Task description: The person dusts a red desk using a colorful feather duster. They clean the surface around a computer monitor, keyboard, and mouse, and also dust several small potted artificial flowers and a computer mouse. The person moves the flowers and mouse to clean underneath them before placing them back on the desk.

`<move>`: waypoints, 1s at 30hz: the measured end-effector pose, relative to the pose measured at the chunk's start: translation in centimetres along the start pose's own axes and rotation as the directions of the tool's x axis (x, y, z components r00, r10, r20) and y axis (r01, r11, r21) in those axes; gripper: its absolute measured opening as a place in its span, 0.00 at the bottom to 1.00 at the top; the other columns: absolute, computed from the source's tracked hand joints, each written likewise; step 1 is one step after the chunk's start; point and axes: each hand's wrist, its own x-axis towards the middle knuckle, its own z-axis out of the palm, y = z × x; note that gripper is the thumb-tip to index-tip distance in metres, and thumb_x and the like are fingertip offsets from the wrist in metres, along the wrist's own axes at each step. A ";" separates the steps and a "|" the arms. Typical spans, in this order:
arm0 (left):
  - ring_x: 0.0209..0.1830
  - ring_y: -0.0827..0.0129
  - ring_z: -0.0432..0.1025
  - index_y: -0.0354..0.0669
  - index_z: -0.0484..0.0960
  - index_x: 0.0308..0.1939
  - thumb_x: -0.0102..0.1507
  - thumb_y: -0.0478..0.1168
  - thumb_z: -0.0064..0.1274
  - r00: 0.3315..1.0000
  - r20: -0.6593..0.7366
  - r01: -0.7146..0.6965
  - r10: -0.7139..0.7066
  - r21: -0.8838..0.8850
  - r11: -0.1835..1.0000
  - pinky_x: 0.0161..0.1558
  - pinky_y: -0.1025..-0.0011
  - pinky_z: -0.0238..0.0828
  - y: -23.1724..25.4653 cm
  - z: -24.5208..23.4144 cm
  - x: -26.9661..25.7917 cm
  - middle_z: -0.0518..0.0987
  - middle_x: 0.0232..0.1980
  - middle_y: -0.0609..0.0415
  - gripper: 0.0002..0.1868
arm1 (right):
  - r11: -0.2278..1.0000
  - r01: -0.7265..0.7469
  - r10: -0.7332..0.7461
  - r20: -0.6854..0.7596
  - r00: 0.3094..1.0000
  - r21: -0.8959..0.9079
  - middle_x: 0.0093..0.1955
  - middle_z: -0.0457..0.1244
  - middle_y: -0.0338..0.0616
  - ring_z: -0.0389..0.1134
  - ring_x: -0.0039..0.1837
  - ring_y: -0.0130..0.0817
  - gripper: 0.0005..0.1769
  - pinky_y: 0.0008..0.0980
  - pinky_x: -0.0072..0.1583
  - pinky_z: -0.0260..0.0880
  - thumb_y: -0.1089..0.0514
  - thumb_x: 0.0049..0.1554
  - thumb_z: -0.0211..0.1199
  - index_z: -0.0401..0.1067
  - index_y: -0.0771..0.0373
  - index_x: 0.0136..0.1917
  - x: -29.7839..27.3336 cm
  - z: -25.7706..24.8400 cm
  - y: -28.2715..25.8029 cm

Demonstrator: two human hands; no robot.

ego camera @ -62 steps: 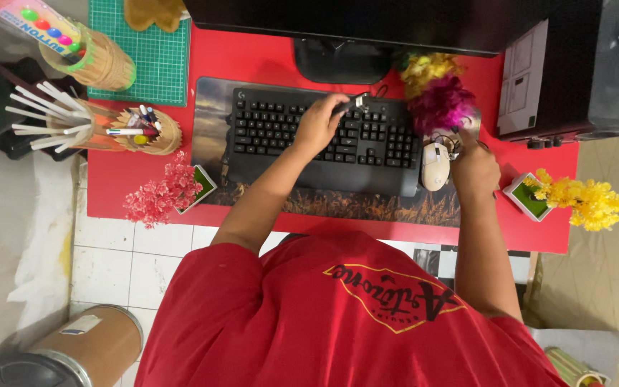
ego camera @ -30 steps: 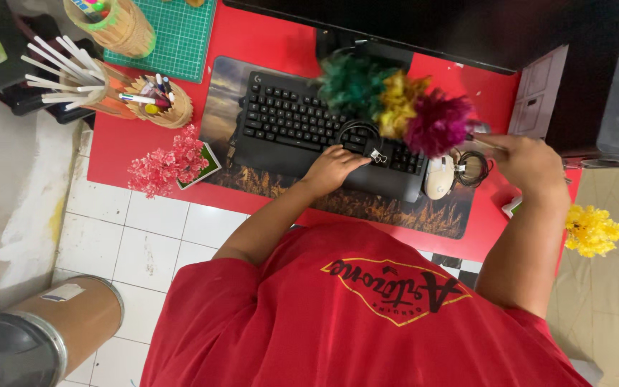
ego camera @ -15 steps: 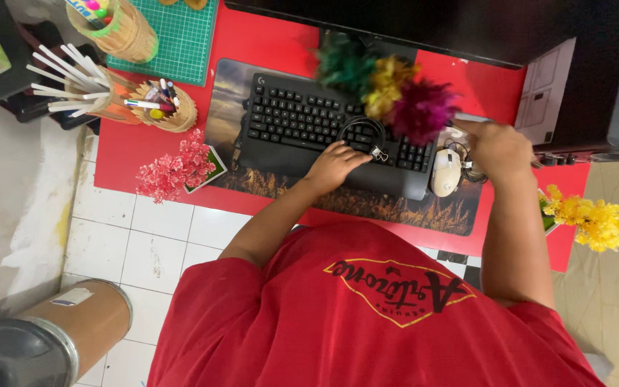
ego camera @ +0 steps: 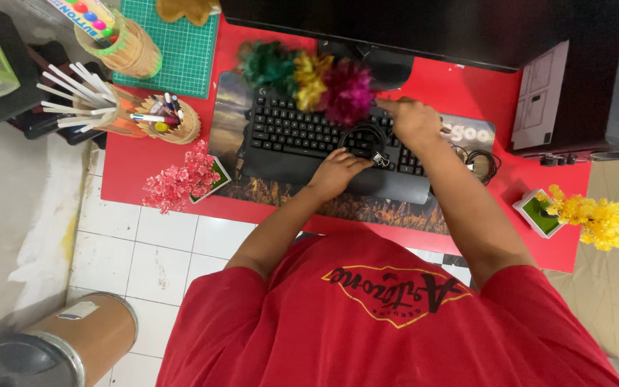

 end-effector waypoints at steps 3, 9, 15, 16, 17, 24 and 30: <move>0.66 0.66 0.70 0.54 0.76 0.67 0.60 0.26 0.47 1.000 0.009 0.026 -0.026 0.000 1.000 0.76 0.56 0.52 0.0 -0.1 -0.1 0.79 0.64 0.61 0.32 | 0.988 -0.153 0.153 0.068 0.986 -0.004 0.56 0.69 0.52 0.72 0.55 0.53 0.30 0.51 0.54 0.73 0.60 0.59 0.58 0.71 0.34 0.72 -0.1 -1.8 2.0; 0.64 0.64 0.71 0.54 0.77 0.65 0.60 0.26 0.47 1.000 -0.030 -0.007 0.006 -0.040 0.999 0.74 0.54 0.54 -0.2 -0.5 0.0 0.80 0.63 0.59 0.30 | 0.975 -0.223 0.223 0.103 0.969 -0.016 0.54 0.70 0.49 0.73 0.52 0.51 0.23 0.49 0.55 0.73 0.53 0.63 0.60 0.73 0.27 0.68 -4.7 -3.3 7.3; 0.62 0.63 0.72 0.56 0.78 0.64 0.62 0.26 0.45 0.999 -0.051 0.015 -0.018 -0.045 0.999 0.74 0.54 0.55 -0.4 0.0 0.2 0.81 0.60 0.60 0.28 | 0.974 -0.226 0.225 0.055 0.973 0.008 0.54 0.71 0.47 0.73 0.53 0.51 0.25 0.48 0.56 0.73 0.55 0.61 0.60 0.75 0.28 0.67 -10.5 -4.5 13.8; 0.63 0.63 0.72 0.56 0.78 0.64 0.63 0.26 0.45 0.999 -0.048 0.010 -0.012 -0.047 0.999 0.74 0.54 0.55 -0.6 0.0 0.4 0.81 0.60 0.59 0.28 | 0.959 -0.284 0.284 0.065 0.957 -0.005 0.54 0.71 0.48 0.73 0.53 0.52 0.24 0.48 0.56 0.73 0.54 0.62 0.60 0.74 0.27 0.67 -11.3 -5.0 14.7; 0.63 0.63 0.72 0.56 0.78 0.64 0.63 0.26 0.45 0.999 -0.044 0.009 -0.011 -0.049 0.999 0.74 0.54 0.55 -0.6 -0.1 0.3 0.81 0.60 0.59 0.28 | 0.941 -0.338 0.338 0.078 0.938 -0.019 0.53 0.71 0.48 0.73 0.52 0.52 0.23 0.48 0.55 0.73 0.53 0.63 0.60 0.74 0.26 0.67 -12.0 -5.3 15.2; 0.62 0.62 0.72 0.54 0.78 0.63 0.63 0.27 0.45 0.999 -0.047 -0.003 0.002 -0.032 0.999 0.72 0.54 0.58 -0.5 -0.5 0.4 0.81 0.59 0.57 0.27 | 0.958 -0.262 0.270 0.062 0.961 -0.117 0.50 0.72 0.49 0.74 0.52 0.51 0.21 0.48 0.56 0.74 0.51 0.64 0.59 0.75 0.30 0.67 -10.7 -5.6 12.6; 0.61 0.63 0.73 0.55 0.79 0.63 0.63 0.28 0.47 1.000 -0.025 0.001 0.000 0.010 1.000 0.73 0.56 0.59 -0.2 -0.9 0.4 0.82 0.59 0.59 0.26 | 0.992 -0.121 0.124 0.108 0.986 -0.037 0.59 0.69 0.46 0.73 0.56 0.49 0.25 0.49 0.56 0.73 0.55 0.63 0.54 0.71 0.27 0.69 -2.2 -4.9 4.2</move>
